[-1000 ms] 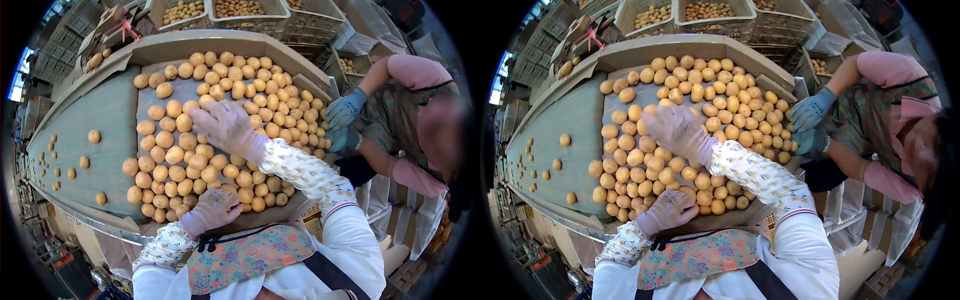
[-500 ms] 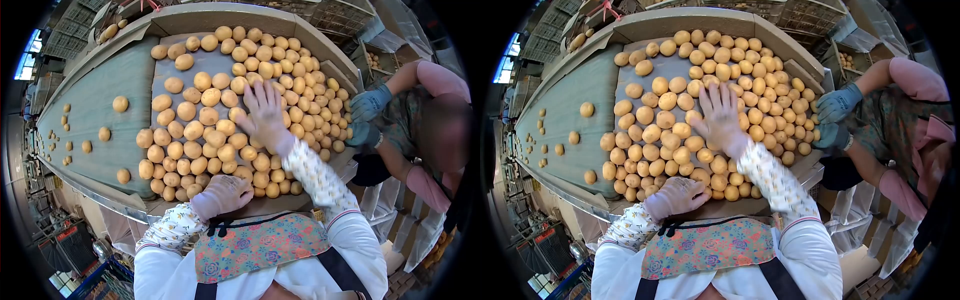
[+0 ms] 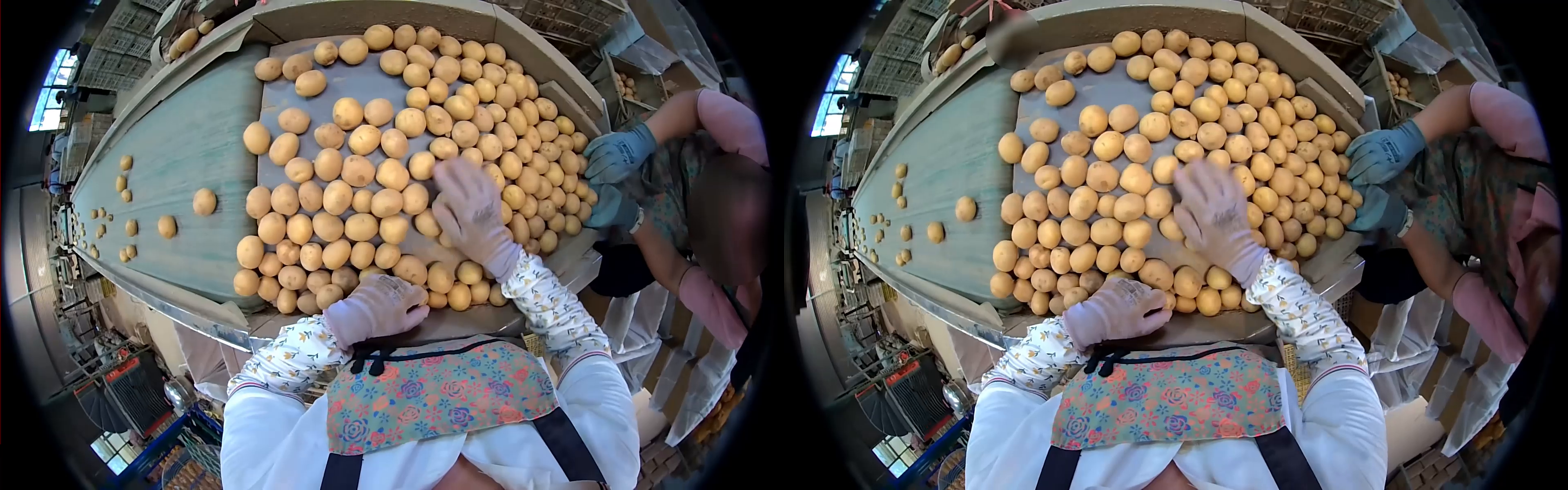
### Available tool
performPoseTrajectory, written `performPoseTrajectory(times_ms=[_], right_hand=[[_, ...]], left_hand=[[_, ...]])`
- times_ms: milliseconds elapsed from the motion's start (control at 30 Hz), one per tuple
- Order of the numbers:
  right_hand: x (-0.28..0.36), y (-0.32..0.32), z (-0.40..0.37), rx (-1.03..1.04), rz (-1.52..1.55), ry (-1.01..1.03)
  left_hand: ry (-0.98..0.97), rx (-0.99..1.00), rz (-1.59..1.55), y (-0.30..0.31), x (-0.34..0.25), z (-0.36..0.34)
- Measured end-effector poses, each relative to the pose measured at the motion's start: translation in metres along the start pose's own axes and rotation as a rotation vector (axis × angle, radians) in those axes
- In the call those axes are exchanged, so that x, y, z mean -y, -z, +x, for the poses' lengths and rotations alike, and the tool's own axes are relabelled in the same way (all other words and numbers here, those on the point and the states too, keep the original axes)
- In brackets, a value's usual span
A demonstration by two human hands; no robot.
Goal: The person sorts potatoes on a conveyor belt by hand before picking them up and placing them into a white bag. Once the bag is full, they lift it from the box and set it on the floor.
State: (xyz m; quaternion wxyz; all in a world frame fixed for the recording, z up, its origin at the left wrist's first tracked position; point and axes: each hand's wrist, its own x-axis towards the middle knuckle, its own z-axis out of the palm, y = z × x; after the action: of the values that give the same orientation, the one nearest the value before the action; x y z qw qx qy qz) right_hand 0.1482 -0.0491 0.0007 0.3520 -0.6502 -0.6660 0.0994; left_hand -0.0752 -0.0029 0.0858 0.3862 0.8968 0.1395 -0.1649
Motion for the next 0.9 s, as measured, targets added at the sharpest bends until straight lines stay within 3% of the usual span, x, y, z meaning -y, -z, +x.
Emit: performPoseTrajectory(times_ms=[67,100,167,233,367,467,533,567,633,733,800,900], right_hand=[[0.030,0.005,0.032,-0.062,-0.024,-0.102],[0.056,0.013,0.054,0.124,0.059,0.055],[0.061,-0.017,0.061,0.057,0.062,0.303],[0.056,-0.022,0.074,-0.051,0.001,0.402],[0.049,-0.024,0.116,-0.177,0.078,0.238],[0.068,-0.041,0.168,0.093,-0.063,0.050],[0.082,-0.050,0.204,0.324,-0.305,-0.228],[0.093,-0.042,0.213,0.477,-0.394,-0.271],[0.097,-0.019,0.221,0.656,-0.287,-0.347],[0.069,-0.014,0.208,0.602,-0.049,-0.236],[0.062,-0.017,0.193,0.427,0.031,-0.294],[0.051,-0.005,0.166,0.212,0.578,-0.429]], left_hand=[[-0.013,-0.001,0.010,0.001,0.001,-0.001],[-0.011,0.007,0.022,0.000,0.001,-0.001],[0.011,0.002,0.020,0.000,0.001,0.001],[0.047,-0.014,-0.009,0.004,0.001,-0.001],[0.044,-0.005,0.043,0.013,-0.006,-0.002],[0.004,-0.002,0.027,0.002,-0.007,-0.002],[0.020,0.035,0.002,0.002,0.000,0.000],[0.047,0.036,0.002,0.003,0.001,0.000],[0.093,0.037,0.015,0.013,-0.004,0.000],[0.110,0.072,0.029,0.021,-0.011,0.000],[0.086,0.064,0.034,0.016,-0.009,-0.002],[0.087,0.085,0.020,0.020,-0.010,-0.001]])
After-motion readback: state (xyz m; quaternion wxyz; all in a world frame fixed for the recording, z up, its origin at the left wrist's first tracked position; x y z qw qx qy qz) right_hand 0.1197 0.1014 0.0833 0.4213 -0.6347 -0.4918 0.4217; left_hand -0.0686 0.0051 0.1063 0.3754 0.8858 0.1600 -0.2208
